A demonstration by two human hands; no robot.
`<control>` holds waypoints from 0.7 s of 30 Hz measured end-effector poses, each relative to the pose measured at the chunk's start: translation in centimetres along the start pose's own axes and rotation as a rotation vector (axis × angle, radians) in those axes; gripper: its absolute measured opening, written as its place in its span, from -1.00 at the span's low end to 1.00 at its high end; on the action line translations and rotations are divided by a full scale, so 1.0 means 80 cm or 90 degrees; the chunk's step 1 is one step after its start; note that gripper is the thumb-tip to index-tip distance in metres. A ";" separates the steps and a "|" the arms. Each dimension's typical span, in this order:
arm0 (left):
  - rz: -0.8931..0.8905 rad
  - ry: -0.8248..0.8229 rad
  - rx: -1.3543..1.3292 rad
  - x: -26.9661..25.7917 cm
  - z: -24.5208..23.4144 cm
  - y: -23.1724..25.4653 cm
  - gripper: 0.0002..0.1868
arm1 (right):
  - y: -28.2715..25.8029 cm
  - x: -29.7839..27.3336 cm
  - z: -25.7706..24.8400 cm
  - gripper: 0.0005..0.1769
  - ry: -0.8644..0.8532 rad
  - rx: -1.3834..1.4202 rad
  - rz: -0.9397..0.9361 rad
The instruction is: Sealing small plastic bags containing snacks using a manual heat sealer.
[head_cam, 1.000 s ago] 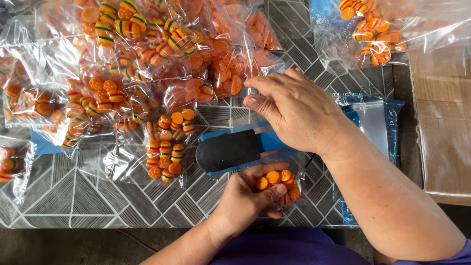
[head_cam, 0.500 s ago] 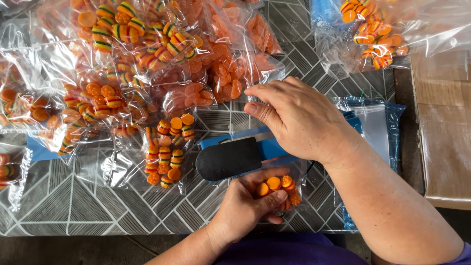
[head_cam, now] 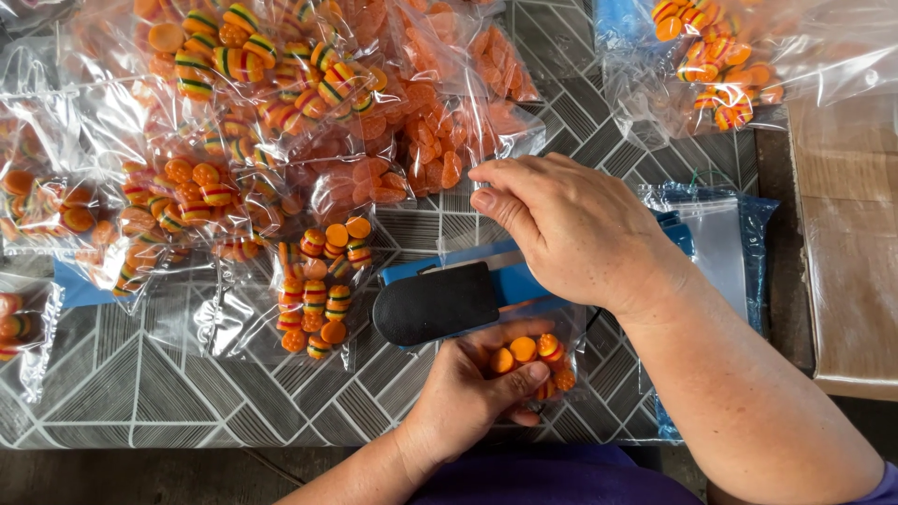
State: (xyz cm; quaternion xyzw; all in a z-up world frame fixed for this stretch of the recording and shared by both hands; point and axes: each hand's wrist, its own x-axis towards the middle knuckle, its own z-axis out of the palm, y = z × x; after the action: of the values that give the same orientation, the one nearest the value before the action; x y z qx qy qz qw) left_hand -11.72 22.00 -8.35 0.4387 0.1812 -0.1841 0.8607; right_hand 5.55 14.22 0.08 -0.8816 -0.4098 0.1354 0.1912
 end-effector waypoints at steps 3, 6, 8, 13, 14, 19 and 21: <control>0.002 0.009 0.002 0.001 0.001 -0.002 -0.48 | 0.004 -0.002 0.004 -0.47 0.045 -0.029 -0.042; 0.017 0.006 0.002 -0.001 0.002 -0.004 -0.47 | 0.003 -0.004 0.004 -0.46 0.044 -0.032 -0.039; 0.030 0.000 0.007 -0.002 0.004 -0.004 -0.47 | 0.001 -0.006 0.003 -0.43 0.029 -0.027 -0.019; 0.028 0.027 -0.026 -0.006 0.006 -0.012 -0.46 | -0.005 -0.011 0.000 -0.45 0.038 -0.011 -0.001; 0.034 0.027 -0.027 -0.006 0.007 -0.011 -0.46 | -0.006 -0.014 -0.003 -0.45 0.039 -0.015 -0.006; 0.019 -0.017 -0.061 -0.010 0.003 -0.012 -0.43 | -0.011 -0.024 -0.007 -0.44 0.097 -0.027 -0.055; 0.018 -0.022 -0.073 -0.011 0.002 -0.015 -0.41 | -0.010 -0.030 -0.009 -0.40 0.118 -0.031 -0.059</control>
State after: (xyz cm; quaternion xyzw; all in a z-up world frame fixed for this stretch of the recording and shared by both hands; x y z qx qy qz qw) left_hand -13.00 21.38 -8.66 0.3879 0.1704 -0.1686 0.8900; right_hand 3.78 12.68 1.32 -0.8748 -0.4339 0.0344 0.2127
